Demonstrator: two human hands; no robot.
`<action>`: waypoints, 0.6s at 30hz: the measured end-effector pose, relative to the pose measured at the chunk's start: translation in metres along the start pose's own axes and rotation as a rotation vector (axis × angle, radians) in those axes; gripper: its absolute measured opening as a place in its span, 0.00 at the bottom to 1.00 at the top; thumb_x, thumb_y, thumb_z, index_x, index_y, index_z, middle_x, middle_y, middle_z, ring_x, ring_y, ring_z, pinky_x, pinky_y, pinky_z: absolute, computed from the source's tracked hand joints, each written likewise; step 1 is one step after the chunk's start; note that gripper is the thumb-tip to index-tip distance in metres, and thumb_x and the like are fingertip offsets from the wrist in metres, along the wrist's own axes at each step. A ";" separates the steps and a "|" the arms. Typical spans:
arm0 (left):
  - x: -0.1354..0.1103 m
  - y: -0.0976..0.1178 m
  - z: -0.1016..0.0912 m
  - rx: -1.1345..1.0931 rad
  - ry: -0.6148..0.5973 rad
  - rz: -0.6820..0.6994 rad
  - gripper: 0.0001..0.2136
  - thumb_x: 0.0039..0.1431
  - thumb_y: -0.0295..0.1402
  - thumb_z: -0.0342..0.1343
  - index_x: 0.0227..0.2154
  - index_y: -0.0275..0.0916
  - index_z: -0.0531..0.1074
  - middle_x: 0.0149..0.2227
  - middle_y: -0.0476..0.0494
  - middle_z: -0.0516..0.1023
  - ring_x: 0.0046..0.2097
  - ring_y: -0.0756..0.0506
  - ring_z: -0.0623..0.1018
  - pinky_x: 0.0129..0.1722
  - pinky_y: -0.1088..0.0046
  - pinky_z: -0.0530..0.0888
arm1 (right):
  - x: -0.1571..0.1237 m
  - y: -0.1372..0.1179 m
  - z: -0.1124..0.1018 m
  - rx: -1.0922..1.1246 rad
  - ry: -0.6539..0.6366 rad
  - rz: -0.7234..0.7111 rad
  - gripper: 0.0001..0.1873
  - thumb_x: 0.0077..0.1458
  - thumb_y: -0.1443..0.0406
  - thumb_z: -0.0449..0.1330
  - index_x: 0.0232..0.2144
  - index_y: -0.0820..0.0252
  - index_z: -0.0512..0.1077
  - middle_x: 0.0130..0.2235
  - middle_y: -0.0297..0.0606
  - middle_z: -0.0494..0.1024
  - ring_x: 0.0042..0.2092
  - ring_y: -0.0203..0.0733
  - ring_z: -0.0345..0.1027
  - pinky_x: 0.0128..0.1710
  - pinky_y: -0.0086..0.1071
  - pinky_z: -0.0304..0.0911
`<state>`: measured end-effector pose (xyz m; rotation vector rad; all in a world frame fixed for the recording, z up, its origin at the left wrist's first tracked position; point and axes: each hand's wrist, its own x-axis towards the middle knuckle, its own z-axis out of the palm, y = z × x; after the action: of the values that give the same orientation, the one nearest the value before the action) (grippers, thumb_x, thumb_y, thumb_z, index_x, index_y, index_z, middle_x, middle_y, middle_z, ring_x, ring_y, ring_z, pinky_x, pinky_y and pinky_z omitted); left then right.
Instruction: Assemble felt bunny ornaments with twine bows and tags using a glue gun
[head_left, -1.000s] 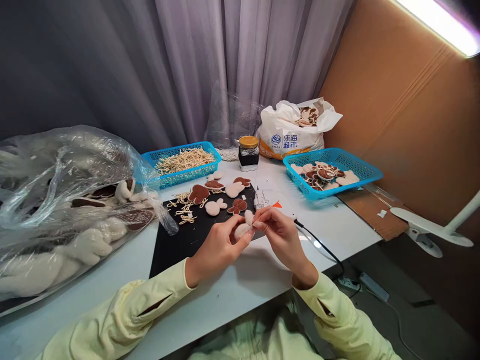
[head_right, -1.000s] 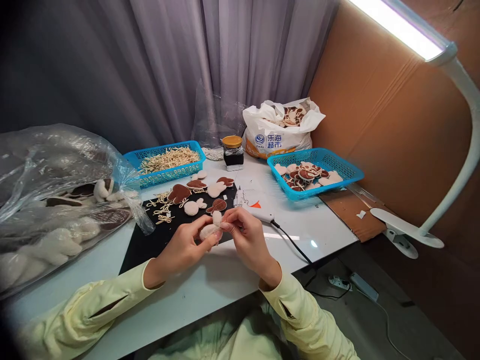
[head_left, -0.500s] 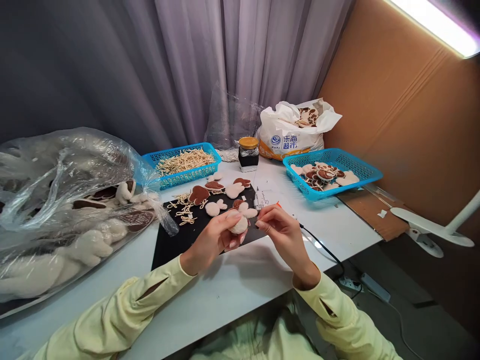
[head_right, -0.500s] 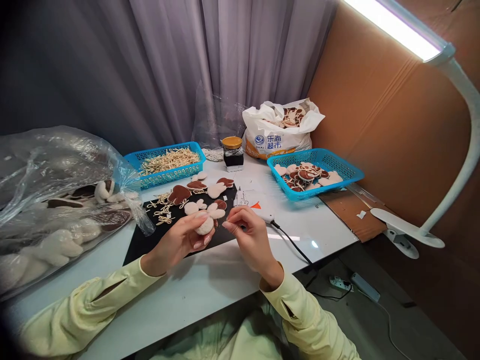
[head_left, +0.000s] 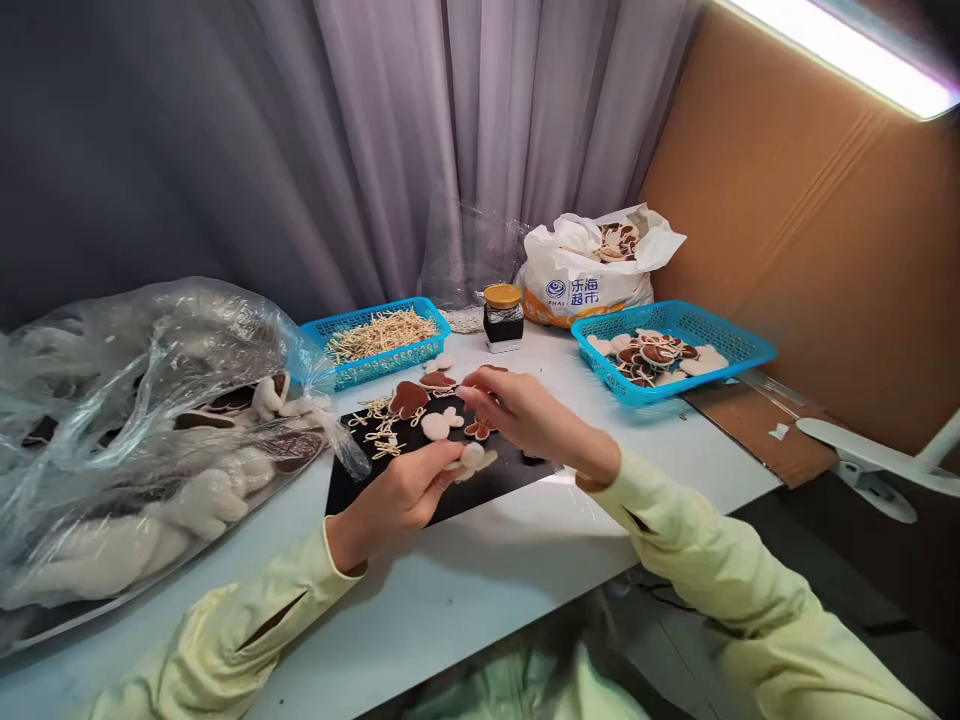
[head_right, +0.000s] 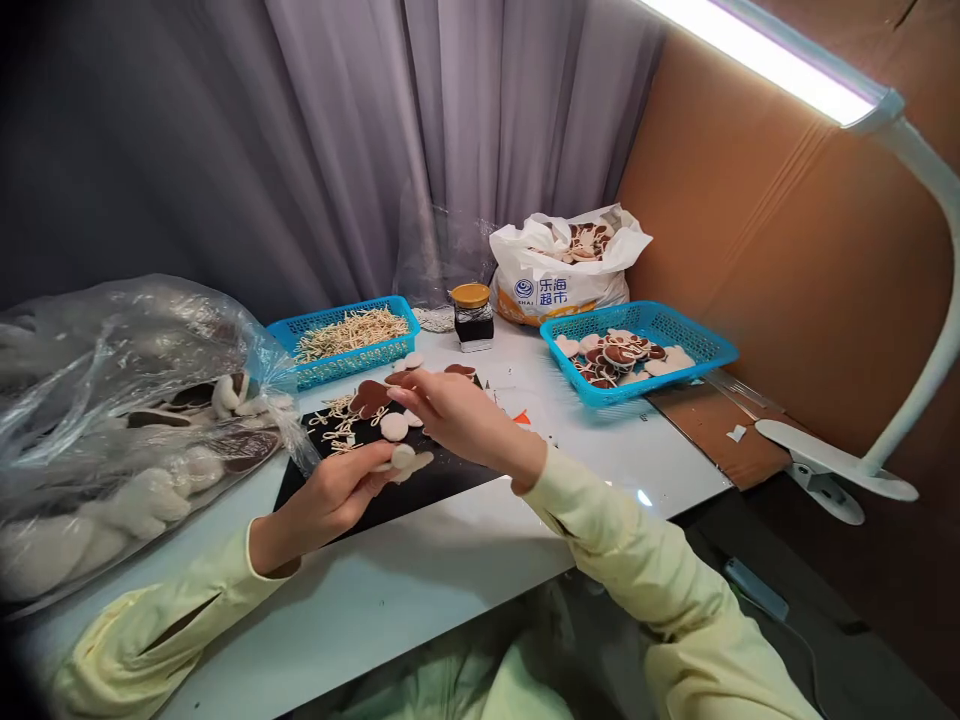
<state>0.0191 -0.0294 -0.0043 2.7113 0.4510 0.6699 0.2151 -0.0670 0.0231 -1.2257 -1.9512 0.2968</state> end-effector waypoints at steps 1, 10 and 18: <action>-0.002 -0.003 -0.001 0.133 0.024 0.098 0.10 0.61 0.25 0.41 0.40 0.38 0.66 0.31 0.45 0.73 0.31 0.49 0.73 0.30 0.75 0.68 | 0.009 0.001 0.006 -0.039 -0.063 0.013 0.14 0.64 0.61 0.45 0.34 0.61 0.68 0.26 0.34 0.72 0.28 0.34 0.66 0.29 0.27 0.56; -0.003 -0.011 -0.013 0.721 0.132 0.595 0.05 0.58 0.24 0.48 0.34 0.38 0.67 0.21 0.50 0.68 0.23 0.50 0.68 0.21 0.76 0.65 | 0.028 0.010 0.068 -0.111 -0.134 0.108 0.25 0.63 0.53 0.44 0.22 0.61 0.67 0.21 0.33 0.67 0.22 0.32 0.58 0.23 0.27 0.44; 0.001 -0.007 -0.005 0.223 0.015 0.023 0.07 0.54 0.27 0.48 0.27 0.43 0.70 0.23 0.46 0.71 0.28 0.46 0.70 0.31 0.69 0.69 | 0.020 0.021 0.092 -0.061 -0.091 0.097 0.05 0.53 0.66 0.57 0.25 0.60 0.67 0.20 0.29 0.67 0.21 0.33 0.57 0.21 0.27 0.47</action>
<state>0.0154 -0.0218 -0.0023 2.9256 0.5272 0.6839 0.1572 -0.0208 -0.0390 -1.3701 -1.9943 0.3509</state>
